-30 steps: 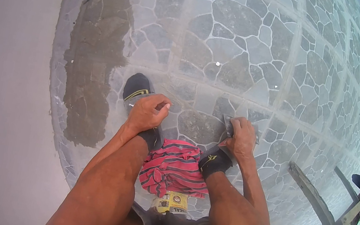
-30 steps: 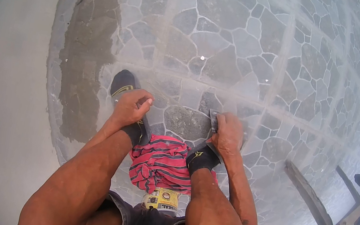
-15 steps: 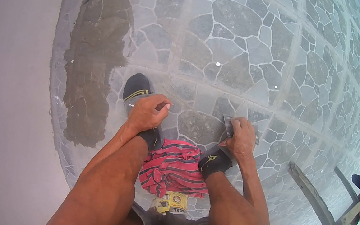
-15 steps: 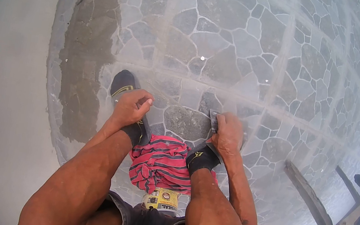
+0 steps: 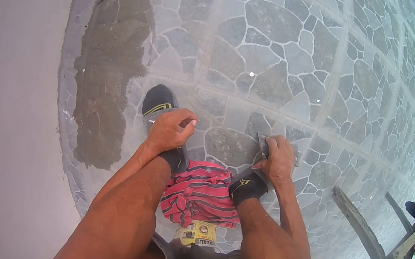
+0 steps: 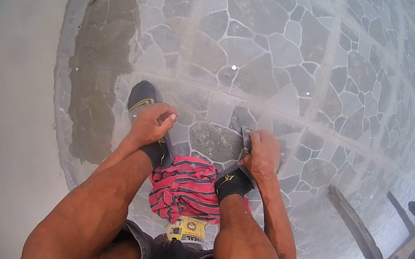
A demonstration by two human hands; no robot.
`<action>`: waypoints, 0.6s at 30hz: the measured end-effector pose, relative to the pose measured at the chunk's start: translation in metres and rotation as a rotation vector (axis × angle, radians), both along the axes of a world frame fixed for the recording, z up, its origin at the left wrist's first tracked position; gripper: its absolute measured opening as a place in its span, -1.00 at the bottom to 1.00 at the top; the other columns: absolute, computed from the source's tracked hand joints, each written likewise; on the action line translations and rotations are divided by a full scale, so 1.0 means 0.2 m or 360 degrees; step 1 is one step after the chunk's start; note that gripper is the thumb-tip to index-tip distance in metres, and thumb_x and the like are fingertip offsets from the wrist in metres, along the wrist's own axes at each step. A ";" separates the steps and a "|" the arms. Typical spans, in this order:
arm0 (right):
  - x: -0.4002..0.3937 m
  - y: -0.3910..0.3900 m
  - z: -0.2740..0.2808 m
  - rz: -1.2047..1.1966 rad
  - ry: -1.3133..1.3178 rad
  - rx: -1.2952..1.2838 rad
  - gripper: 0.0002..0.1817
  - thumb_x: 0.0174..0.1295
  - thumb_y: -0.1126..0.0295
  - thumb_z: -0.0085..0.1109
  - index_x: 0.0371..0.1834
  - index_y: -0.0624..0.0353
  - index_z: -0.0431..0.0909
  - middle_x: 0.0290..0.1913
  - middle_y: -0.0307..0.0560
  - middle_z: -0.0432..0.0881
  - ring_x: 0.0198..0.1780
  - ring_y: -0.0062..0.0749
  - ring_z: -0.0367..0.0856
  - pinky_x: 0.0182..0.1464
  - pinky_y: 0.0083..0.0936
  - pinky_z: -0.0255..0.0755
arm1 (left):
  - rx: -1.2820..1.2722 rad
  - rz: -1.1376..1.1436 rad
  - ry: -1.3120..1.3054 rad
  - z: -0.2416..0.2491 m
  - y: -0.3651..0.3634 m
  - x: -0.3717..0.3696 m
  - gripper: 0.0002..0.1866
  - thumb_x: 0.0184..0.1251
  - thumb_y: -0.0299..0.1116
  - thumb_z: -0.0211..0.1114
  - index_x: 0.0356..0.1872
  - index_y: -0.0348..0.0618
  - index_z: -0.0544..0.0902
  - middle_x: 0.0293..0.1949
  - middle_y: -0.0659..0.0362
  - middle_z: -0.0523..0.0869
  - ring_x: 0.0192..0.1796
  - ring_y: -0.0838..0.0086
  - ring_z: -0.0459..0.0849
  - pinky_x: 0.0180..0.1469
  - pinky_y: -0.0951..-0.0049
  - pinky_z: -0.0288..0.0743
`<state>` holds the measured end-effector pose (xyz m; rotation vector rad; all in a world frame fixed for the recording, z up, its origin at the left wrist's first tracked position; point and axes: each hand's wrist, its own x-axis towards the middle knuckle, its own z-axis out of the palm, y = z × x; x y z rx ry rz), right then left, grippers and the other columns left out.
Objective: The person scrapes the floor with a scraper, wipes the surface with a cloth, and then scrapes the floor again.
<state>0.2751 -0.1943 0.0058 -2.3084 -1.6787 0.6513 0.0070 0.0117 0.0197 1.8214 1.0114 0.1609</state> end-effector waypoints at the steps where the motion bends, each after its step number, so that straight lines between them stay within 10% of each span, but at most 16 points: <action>1: 0.00 0.00 0.00 -0.0001 0.0007 0.0003 -0.32 -0.46 0.46 0.59 -0.07 0.13 0.59 -0.11 -0.01 0.59 -0.02 0.07 0.57 0.01 -0.09 0.44 | 0.0012 0.0000 -0.0004 0.00 0.00 0.00 -0.90 0.28 -0.45 0.33 -0.23 -0.20 0.71 -0.37 0.06 0.78 -0.31 0.25 0.80 -0.26 0.34 0.67; 18: 0.00 0.01 0.01 -0.0017 0.0018 -0.0016 -0.33 -0.43 0.45 0.58 -0.06 0.12 0.59 -0.09 -0.04 0.58 -0.01 0.05 0.57 0.01 -0.12 0.44 | 0.0016 -0.0012 -0.0009 0.00 0.00 0.00 -0.89 0.28 -0.44 0.33 -0.23 -0.21 0.71 -0.37 0.05 0.77 -0.30 0.25 0.79 -0.25 0.34 0.67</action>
